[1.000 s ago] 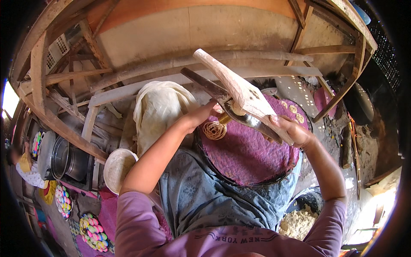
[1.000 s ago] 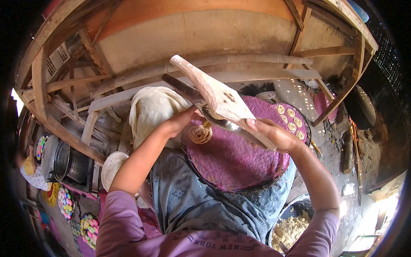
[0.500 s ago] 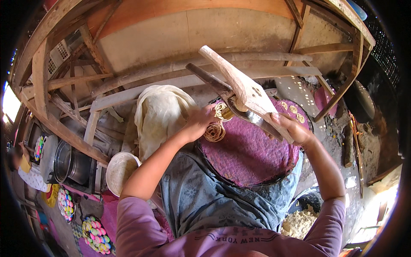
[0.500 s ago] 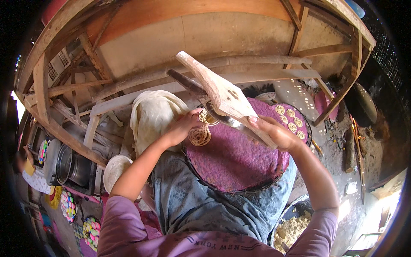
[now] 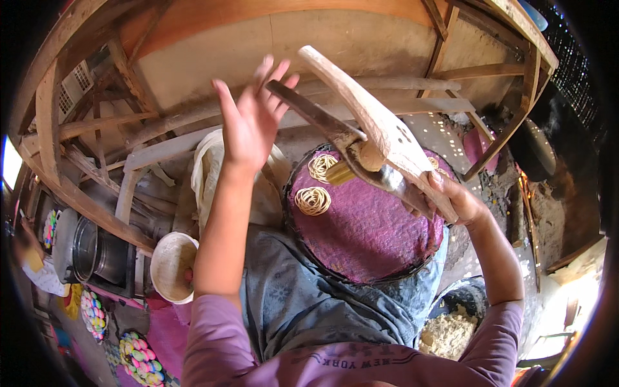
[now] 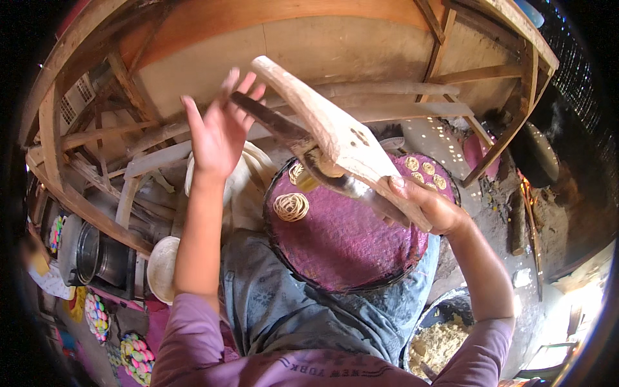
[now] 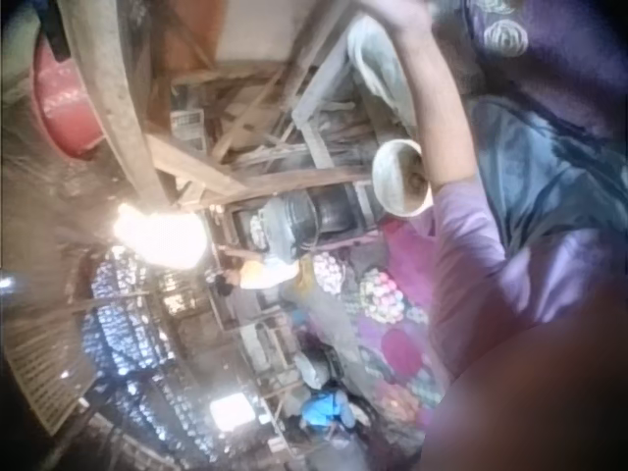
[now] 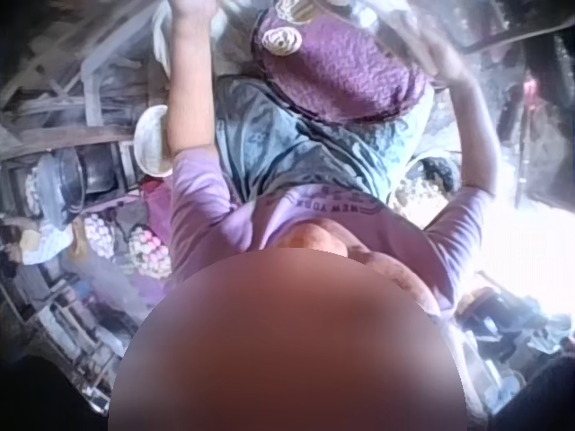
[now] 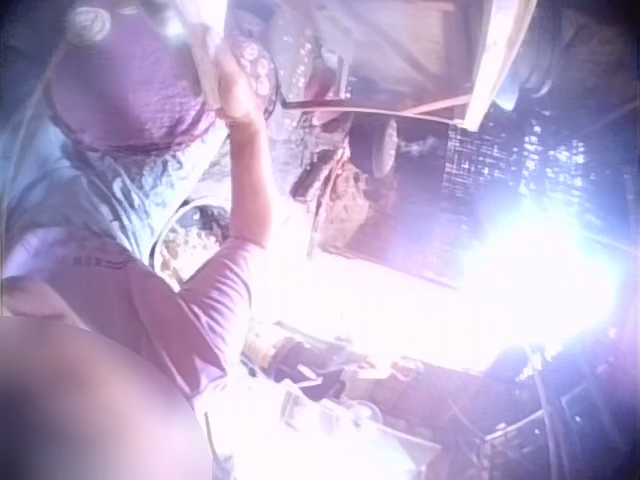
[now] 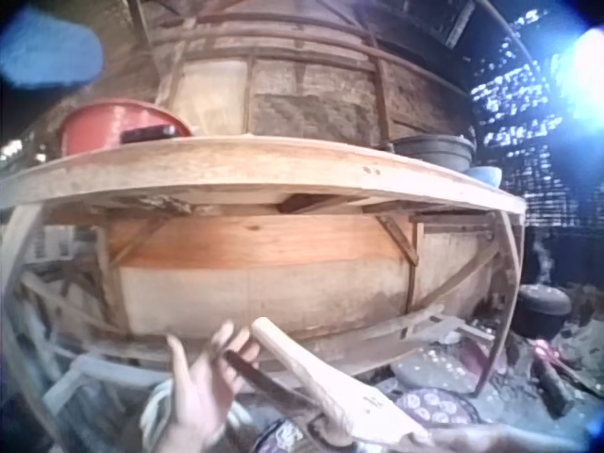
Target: The person places small colorful plastic cups into pre-formed dough coils arranged on red mats inside woven trays. They then use a wooden extruder to form additional dough coils and place them onto the mats. The person covers the completed tray with a pink cloth.
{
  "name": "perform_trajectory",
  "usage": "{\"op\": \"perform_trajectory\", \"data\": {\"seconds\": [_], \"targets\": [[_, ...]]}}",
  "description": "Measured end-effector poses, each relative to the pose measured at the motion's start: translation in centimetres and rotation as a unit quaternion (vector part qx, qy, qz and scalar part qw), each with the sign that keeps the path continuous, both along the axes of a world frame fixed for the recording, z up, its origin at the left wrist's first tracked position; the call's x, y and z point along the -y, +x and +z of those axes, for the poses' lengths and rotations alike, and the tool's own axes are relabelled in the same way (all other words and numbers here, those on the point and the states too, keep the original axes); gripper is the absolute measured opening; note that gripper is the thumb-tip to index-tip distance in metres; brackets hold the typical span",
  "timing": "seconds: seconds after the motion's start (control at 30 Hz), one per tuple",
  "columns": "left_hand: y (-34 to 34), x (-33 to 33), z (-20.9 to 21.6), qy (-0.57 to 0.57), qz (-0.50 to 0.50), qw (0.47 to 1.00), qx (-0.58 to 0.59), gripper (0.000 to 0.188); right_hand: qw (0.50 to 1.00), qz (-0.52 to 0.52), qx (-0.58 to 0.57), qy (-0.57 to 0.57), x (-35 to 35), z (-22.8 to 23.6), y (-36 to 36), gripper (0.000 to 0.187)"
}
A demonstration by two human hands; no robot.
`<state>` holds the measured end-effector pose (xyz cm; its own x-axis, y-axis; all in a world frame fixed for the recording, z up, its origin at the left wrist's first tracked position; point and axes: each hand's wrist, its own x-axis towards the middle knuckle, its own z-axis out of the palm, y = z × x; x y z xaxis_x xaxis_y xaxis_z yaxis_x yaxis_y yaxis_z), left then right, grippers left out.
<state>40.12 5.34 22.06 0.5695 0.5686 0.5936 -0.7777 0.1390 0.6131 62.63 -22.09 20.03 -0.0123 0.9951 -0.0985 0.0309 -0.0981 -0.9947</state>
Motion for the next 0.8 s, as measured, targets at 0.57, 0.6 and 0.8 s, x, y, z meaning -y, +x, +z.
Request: {"op": "perform_trajectory", "data": {"seconds": [0.57,0.6,0.8], "targets": [[11.9,-5.8,-9.8,-0.277,-0.258,0.899,0.22,0.065,0.955,0.011,0.213,-0.206,-4.4,3.9,-0.1,0.072],[11.3,-6.0,-9.2,-0.268,-0.255,0.904,0.213,0.066,0.956,0.0,0.202,-0.213,-4.4,4.0,-0.5,0.071],[10.1,-4.6,-7.5,-0.299,-0.258,0.895,0.206,0.07,0.954,0.002,0.186,-0.233,-2.6,6.6,-1.6,0.071]]}}
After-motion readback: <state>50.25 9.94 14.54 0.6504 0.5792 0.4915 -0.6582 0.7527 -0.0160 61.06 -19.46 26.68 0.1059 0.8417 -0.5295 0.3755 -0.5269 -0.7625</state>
